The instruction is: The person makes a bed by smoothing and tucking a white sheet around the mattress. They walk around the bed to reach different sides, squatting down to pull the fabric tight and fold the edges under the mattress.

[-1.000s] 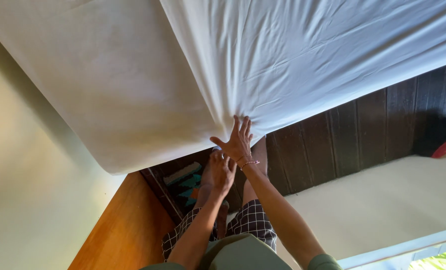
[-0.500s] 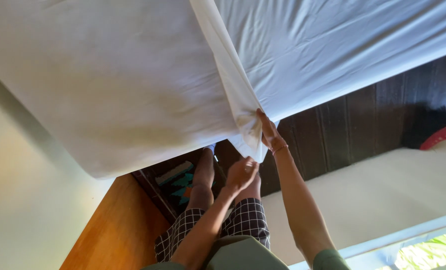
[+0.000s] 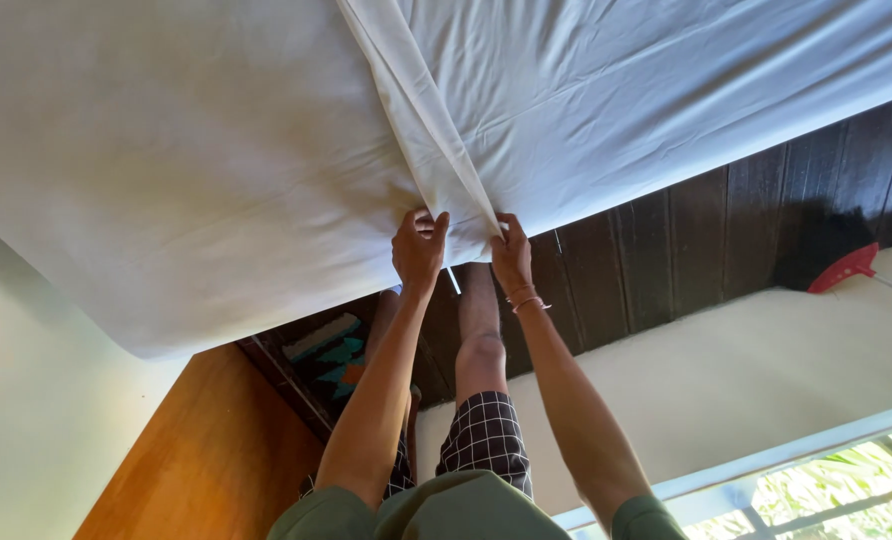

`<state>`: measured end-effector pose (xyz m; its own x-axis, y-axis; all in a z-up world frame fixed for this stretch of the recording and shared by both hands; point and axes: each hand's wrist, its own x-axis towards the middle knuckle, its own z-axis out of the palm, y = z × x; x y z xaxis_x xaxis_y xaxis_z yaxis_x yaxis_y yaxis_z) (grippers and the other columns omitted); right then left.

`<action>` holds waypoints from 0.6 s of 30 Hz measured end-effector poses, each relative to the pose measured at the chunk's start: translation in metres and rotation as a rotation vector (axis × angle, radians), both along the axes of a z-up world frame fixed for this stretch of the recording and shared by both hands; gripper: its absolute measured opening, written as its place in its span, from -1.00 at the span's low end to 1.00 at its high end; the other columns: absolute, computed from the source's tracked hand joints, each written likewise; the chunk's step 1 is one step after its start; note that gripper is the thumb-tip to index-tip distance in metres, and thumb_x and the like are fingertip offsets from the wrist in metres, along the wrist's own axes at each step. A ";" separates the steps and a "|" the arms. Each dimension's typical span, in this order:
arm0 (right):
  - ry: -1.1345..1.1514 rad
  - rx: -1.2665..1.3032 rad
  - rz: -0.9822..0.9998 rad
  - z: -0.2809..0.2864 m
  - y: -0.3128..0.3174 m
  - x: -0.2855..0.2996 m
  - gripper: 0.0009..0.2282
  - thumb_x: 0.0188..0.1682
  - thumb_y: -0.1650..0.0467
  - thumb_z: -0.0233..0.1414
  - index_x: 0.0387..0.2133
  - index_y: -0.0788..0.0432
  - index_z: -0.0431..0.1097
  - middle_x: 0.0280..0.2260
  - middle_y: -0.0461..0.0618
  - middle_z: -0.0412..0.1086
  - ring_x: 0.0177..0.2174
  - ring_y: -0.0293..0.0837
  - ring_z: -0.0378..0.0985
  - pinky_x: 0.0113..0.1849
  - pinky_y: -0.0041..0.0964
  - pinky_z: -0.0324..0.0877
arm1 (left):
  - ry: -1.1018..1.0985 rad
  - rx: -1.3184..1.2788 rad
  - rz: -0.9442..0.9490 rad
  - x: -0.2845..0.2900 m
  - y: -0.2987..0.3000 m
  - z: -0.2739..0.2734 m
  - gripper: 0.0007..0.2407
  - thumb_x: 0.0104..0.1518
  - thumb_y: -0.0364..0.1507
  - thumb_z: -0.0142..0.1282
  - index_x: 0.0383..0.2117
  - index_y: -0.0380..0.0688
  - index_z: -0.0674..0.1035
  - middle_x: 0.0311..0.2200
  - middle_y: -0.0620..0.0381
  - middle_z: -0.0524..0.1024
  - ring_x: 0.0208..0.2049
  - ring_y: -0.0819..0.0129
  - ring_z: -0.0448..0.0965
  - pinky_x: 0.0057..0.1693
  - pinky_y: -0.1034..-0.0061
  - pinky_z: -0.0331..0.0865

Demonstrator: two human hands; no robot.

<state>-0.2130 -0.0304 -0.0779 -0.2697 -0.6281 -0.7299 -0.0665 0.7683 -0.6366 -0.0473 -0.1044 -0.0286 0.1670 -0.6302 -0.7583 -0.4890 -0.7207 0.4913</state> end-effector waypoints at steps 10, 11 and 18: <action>0.028 -0.025 -0.214 -0.035 0.031 -0.026 -0.88 0.09 0.30 -0.01 -0.32 0.04 0.44 -0.44 -0.10 0.40 -0.33 -0.18 0.49 -0.23 -0.20 0.43 | 0.126 -0.045 0.280 0.020 0.037 -0.073 -0.75 0.18 -0.15 0.25 -0.32 -0.05 0.62 -0.24 0.04 0.65 -0.10 0.12 0.62 0.04 0.24 0.49; -0.249 0.040 -0.423 -0.040 0.035 -0.027 -0.94 0.02 0.35 -0.02 -0.38 0.00 0.38 -0.51 -0.26 0.23 -0.39 -0.34 0.34 -0.21 -0.37 0.36 | 0.297 0.039 0.359 0.028 0.040 -0.077 -0.75 0.20 -0.15 0.25 -0.32 -0.03 0.59 -0.17 0.09 0.62 -0.07 0.25 0.57 0.03 0.35 0.46; 0.039 0.035 -0.067 -0.020 0.036 -0.002 -0.69 0.17 0.16 -0.08 -0.30 0.12 0.45 -0.40 0.04 0.45 -0.28 -0.06 0.52 -0.20 -0.07 0.40 | 0.359 0.104 0.327 0.034 0.033 -0.064 -0.80 0.28 -0.23 0.13 -0.30 -0.07 0.51 -0.28 0.17 0.47 -0.22 0.41 0.48 -0.06 0.55 0.49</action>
<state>-0.2149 0.0053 -0.0980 -0.3389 -0.5825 -0.7388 -0.0389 0.7933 -0.6076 -0.0134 -0.0714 -0.0930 0.0602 -0.5065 -0.8601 -0.0420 -0.8622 0.5048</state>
